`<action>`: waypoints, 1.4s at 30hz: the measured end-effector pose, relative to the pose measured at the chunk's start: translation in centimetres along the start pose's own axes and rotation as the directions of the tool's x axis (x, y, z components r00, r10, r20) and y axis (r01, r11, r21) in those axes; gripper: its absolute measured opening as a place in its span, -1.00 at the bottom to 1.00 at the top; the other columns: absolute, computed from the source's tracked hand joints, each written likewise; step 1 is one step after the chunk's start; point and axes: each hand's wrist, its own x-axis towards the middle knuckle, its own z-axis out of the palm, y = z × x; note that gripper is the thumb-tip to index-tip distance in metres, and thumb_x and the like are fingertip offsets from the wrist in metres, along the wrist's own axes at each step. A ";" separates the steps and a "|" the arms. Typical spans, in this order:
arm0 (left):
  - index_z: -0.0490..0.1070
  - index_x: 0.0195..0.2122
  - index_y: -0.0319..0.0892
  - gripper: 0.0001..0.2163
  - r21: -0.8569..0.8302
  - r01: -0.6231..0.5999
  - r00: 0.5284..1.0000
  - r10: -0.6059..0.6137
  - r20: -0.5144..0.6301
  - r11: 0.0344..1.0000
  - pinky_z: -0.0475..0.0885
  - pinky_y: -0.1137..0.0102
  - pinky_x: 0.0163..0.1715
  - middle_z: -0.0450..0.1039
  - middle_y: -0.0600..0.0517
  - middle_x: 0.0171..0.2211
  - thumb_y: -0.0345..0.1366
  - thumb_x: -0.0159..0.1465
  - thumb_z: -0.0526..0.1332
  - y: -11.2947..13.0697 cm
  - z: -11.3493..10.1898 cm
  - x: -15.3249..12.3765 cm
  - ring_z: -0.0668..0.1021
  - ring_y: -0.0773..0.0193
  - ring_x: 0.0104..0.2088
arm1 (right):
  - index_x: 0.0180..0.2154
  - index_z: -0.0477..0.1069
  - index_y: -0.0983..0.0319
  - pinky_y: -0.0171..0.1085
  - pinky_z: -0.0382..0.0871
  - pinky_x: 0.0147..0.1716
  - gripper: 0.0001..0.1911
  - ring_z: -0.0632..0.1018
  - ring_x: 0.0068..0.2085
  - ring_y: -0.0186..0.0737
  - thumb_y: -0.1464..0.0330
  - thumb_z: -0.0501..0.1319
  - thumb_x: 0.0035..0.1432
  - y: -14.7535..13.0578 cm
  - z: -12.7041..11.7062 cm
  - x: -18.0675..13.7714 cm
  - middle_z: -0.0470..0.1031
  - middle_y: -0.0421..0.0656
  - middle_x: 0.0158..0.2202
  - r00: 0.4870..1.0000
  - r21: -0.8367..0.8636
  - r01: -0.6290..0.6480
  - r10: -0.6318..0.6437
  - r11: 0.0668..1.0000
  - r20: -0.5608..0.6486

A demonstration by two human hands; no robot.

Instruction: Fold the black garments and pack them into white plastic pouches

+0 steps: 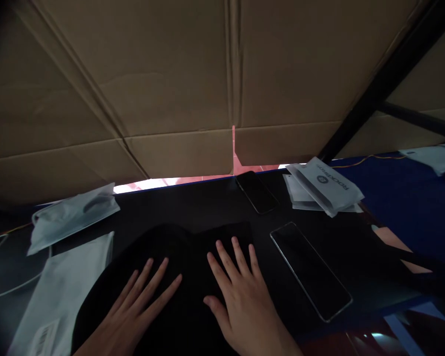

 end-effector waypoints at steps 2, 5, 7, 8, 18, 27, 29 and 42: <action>-0.05 0.63 -0.01 -0.01 -0.046 0.043 0.999 -0.043 -0.002 0.998 0.60 -0.25 0.16 0.25 -0.24 0.51 0.40 0.33 0.22 0.2 -0.8 1.5 0.40 -0.42 0.44 | 0.61 -0.08 0.06 0.49 0.19 0.45 -0.33 -0.04 0.62 0.28 0.21 0.03 0.62 -0.1 -0.4 0.9 -0.08 -0.20 0.63 1.000 -0.004 0.021 -0.021 1.000 -0.019; -0.14 0.63 0.05 -0.29 -0.158 0.113 0.994 -0.113 0.009 0.981 0.46 -0.19 0.36 0.20 -0.11 0.55 -0.03 0.56 0.15 0.5 -1.0 4.1 0.32 -0.14 0.51 | 0.59 0.02 0.11 0.42 0.07 0.52 -0.37 -0.08 0.63 0.20 0.32 0.00 0.61 0.0 -0.7 2.7 -0.07 -0.25 0.63 1.000 0.007 0.021 -0.021 1.000 0.002; -0.17 0.63 0.08 -0.33 -0.192 0.146 0.989 -0.146 0.018 0.970 0.43 -0.16 0.38 0.15 -0.08 0.57 -0.10 0.59 0.10 0.1 -0.2 5.2 0.28 -0.08 0.54 | 0.56 0.11 0.15 0.40 0.08 0.52 -0.40 -0.01 0.62 0.19 0.30 0.00 0.60 0.3 -0.4 3.7 0.00 -0.22 0.61 1.000 0.007 -0.022 0.022 1.000 0.020; -0.18 0.63 0.08 -0.31 -0.190 0.164 0.986 -0.164 0.017 0.968 0.44 -0.21 0.36 0.13 -0.11 0.58 -0.04 0.59 0.11 -0.2 0.4 5.3 0.27 -0.14 0.54 | 0.55 0.14 0.16 0.39 0.10 0.51 -0.41 0.03 0.61 0.18 0.28 0.00 0.61 0.5 -0.2 4.1 0.04 -0.20 0.60 0.999 0.003 -0.047 0.047 0.999 0.018; -0.06 0.62 0.10 -0.28 -0.226 0.299 0.948 -0.316 -0.043 0.927 0.41 -0.26 0.36 -0.01 -0.10 0.63 0.15 0.53 0.13 -4.4 2.2 2.3 0.10 -0.27 0.59 | 0.56 0.12 0.21 0.43 -0.01 0.52 -0.40 -0.13 0.63 0.22 0.21 -0.08 0.64 3.4 -0.1 3.1 -0.05 -0.16 0.63 0.993 -0.039 -0.118 0.117 0.992 -0.024; 0.52 0.31 0.05 -0.63 -0.164 0.355 0.922 -0.374 -0.101 0.920 0.58 0.02 0.12 0.59 -0.04 0.29 -0.16 0.57 0.10 -5.0 0.2 4.4 0.63 -0.07 0.21 | 0.51 0.25 0.09 0.27 0.40 0.37 -0.46 0.29 0.53 0.15 0.21 -0.05 0.64 5.3 -1.6 3.9 0.22 -0.12 0.57 0.985 0.023 -0.146 0.148 0.989 -0.092; 0.54 0.29 0.08 -0.64 -0.119 0.370 0.917 -0.382 -0.111 0.922 0.55 0.01 -0.01 0.59 -0.05 0.27 -0.20 0.55 0.12 -5.4 -0.4 6.2 0.64 -0.10 0.11 | 0.49 0.29 0.11 0.24 0.51 0.27 -0.47 0.44 0.41 0.14 0.27 -0.04 0.62 5.9 -2.2 5.3 0.21 -0.07 0.57 0.978 0.023 -0.156 0.158 0.988 -0.135; 0.64 0.01 0.22 -0.70 -0.174 0.188 0.978 -0.201 -0.055 0.967 0.49 0.20 -0.19 0.72 0.20 -0.10 -0.09 0.59 0.07 -6.7 -4.2 1.8 0.67 0.14 -0.21 | 0.09 0.58 -0.03 0.20 0.53 0.22 -0.75 0.45 0.36 0.15 0.31 0.20 0.51 4.8 -4.8 -1.8 0.40 -0.24 0.46 0.959 -0.006 -0.068 0.064 0.998 -0.276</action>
